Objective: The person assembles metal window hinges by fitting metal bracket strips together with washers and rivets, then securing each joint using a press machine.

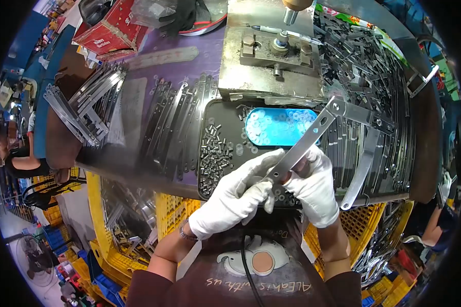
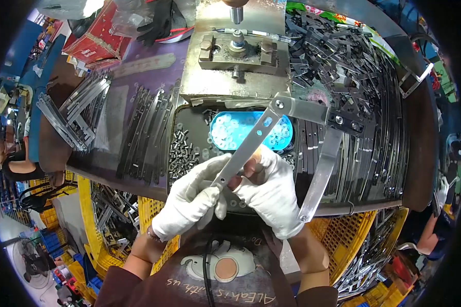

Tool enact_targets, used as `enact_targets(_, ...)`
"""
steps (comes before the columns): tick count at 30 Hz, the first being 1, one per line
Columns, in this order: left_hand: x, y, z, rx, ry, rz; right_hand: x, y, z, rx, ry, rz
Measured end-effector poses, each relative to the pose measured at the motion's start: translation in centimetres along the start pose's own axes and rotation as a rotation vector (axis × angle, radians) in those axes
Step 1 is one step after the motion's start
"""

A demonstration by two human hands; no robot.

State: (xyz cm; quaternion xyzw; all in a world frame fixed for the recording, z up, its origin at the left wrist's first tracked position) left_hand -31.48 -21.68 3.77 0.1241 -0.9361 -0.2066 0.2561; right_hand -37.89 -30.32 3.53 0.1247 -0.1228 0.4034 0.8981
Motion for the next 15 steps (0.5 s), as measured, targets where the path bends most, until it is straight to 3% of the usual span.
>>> enact_targets(2, 0.4, 0.1, 0.7, -0.127, -0.009, 0.099, -0.4, 0.5, 1.3, -0.055, 0.230, -0.056)
enact_targets(4, 0.4, -0.2, 0.6, -0.087, -0.038, 0.049, -0.4, 0.9, 1.4, -0.152, 0.179, -0.036)
enact_targets(6, 0.1, -0.2, 0.5, -0.049, -0.070, 0.002, 0.5, 1.3, 0.7, 0.027, -0.184, -0.086)
enact_targets(7, -0.8, -0.1, 0.0, -0.001, -0.108, -0.079, 1.4, 1.4, 1.5, -0.049, -0.132, 0.050)
enact_targets(8, -1.6, 0.2, -0.4, 0.043, -0.145, -0.160, 0.5, 1.5, 1.3, -0.045, -0.132, 0.049)
enact_targets(9, -2.2, 0.2, 0.2, -0.092, -0.050, -0.189, 0.1, 1.5, 1.7, -0.156, 0.392, 0.171)
enact_targets(10, -3.0, 0.5, 0.3, -0.099, -0.031, -0.217, 0.5, 1.6, 1.6, -0.271, 0.920, 0.290)
enact_targets(11, -3.3, 0.7, -0.1, -0.096, -0.041, -0.224, 0.7, 1.6, 2.4, -0.450, 1.222, 0.220)
enact_targets(12, -3.5, 0.8, -0.5, -0.095, -0.049, -0.233, 0.6, 1.5, 0.8, -0.392, 1.454, 0.329)
enact_targets(15, -4.5, 0.6, 0.0, -0.072, -0.128, -0.231, 0.0, 1.4, -0.6, -0.261, 1.475, 0.328)
Point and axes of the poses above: each hand's wrist, its own y-axis away from the middle knuckle, its own x-axis out of the palm, z = x × y, the point moved 10 cm from there along -y, towards the middle knuckle, and after that the axes turned 9 degrees about -x, right-handed, at the moved point
